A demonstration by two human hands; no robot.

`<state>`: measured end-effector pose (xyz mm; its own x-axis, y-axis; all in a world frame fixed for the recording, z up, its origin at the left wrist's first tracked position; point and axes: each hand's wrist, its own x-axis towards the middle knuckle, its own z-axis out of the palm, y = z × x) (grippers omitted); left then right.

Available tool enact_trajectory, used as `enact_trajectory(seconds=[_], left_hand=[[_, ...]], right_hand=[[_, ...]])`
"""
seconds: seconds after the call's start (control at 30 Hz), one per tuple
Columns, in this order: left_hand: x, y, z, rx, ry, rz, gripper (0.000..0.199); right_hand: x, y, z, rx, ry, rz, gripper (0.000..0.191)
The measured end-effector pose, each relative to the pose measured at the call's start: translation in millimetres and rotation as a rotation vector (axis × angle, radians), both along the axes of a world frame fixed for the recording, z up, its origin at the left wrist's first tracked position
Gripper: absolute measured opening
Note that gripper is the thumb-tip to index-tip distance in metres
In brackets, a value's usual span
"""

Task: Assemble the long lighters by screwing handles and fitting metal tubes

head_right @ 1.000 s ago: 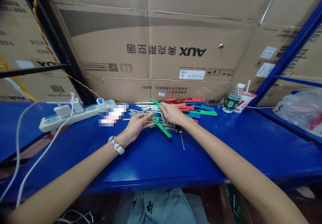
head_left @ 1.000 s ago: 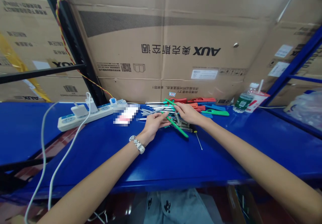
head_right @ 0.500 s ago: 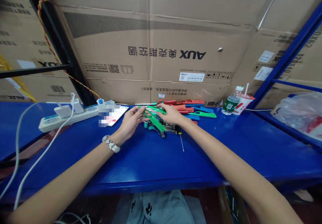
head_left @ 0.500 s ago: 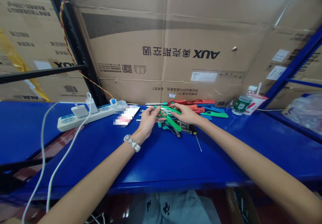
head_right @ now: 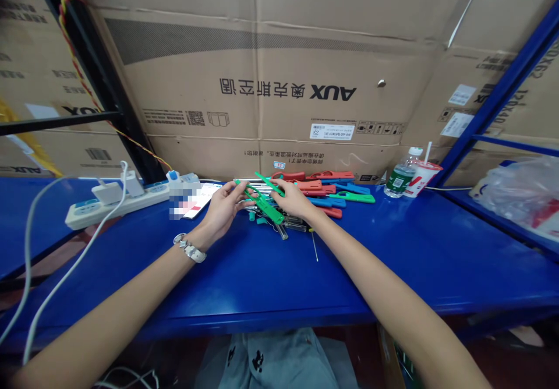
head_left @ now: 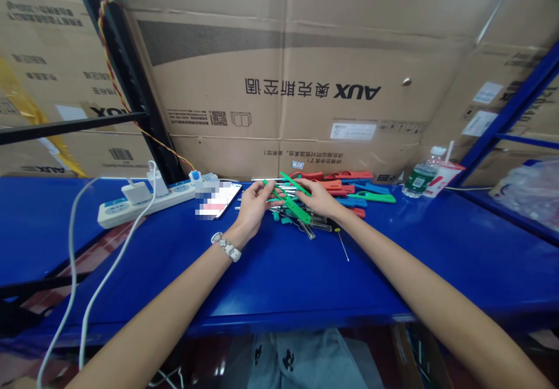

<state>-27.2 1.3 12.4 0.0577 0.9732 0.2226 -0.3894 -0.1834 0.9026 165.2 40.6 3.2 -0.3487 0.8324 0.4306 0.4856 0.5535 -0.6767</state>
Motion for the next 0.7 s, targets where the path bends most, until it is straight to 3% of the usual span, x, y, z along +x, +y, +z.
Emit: enact_trajectory(seconds=[0.3,0.47,0.7], left_hand=[[0.7,0.2,2.0,-0.002,0.006,0.016,0.018],[-0.6,0.9,2.3,0.023,0.0,0.008,0.018],[0.7,0.9,1.4,0.015,-0.002,0.006,0.017]], right_hand=[[-4.3,0.6,-7.2,-0.113,0.123,-0.051,0.04],[-5.6,-4.4,-1.9,-0.037,0.057,-0.069,0.028],[-6.3,-0.7,-4.2,-0.018,0.056,-0.006,0.036]])
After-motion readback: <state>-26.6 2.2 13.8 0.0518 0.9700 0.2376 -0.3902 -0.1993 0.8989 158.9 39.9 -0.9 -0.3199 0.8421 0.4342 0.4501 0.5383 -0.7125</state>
